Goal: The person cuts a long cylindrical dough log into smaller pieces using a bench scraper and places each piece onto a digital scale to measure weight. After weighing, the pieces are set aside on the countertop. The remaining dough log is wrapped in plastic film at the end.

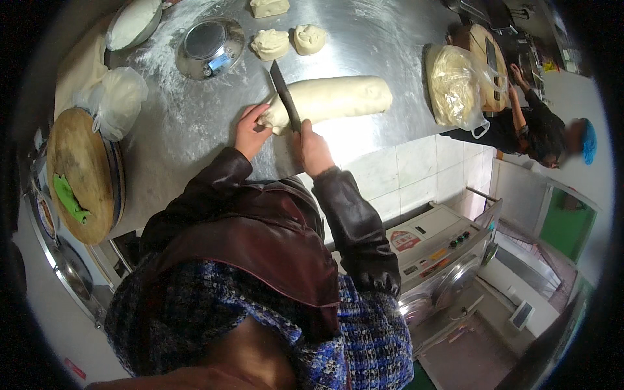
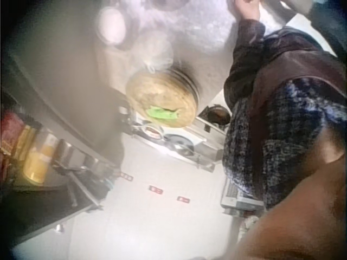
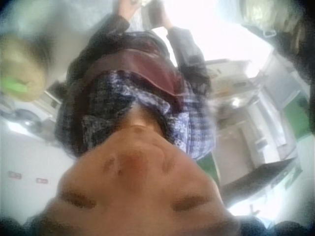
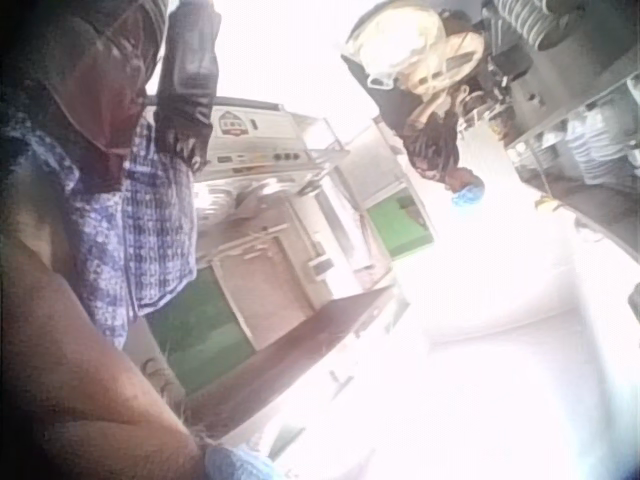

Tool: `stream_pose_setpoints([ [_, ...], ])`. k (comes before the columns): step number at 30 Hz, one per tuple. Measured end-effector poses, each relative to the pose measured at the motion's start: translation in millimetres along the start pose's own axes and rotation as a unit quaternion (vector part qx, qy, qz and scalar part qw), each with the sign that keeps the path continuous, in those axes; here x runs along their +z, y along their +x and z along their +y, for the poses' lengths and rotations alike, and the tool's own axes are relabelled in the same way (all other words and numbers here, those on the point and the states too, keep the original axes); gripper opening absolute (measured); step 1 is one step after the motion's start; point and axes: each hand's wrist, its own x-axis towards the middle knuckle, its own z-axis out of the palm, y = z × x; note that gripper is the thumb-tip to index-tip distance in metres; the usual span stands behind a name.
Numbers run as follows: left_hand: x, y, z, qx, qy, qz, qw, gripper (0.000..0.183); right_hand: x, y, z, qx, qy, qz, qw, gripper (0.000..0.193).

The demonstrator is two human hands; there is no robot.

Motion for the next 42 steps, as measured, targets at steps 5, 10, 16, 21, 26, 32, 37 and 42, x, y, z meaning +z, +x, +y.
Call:
stream_pose_setpoints([
  [5,-7.9,-7.5,-5.1,-0.05,-0.066,-0.031,0.996,0.055,-15.1,-26.2,4.1,0.008,-0.007,-0.028,1.0,0.02],
  [10,-9.2,-12.1,2.8,-0.054,-0.056,-0.02,0.997,0.053,5.5,-43.4,10.6,-0.009,-0.036,-0.017,0.999,0.018],
  [16,-46.5,-26.3,77.4,0.045,0.134,0.027,0.99,0.052,40.6,-4.5,18.4,-0.001,-0.07,0.011,0.997,0.021],
  [21,-85.3,-31.1,107.1,-0.025,0.475,-0.008,0.879,0.061,32.9,13.9,14.1,-0.033,-0.023,0.029,0.999,0.022],
  [26,-86.7,-29.5,83.8,0.124,0.563,-0.047,0.816,0.063,28.2,17.3,12.6,-0.05,-0.036,0.019,0.998,0.02],
  [32,-88.7,-2.0,47.5,0.217,0.567,-0.059,0.792,0.027,30.3,13.6,15.3,-0.047,-0.021,0.017,0.999,0.018],
  [37,-86.4,15.5,44.3,0.208,0.568,-0.069,0.794,0.022,33.9,15.1,17.8,-0.039,-0.014,0.027,0.999,0.017],
  [42,-76.1,53.6,71.7,-0.022,0.534,-0.088,0.84,0.028,36.0,1.6,21.1,-0.02,0.026,0.044,0.998,0.017],
])
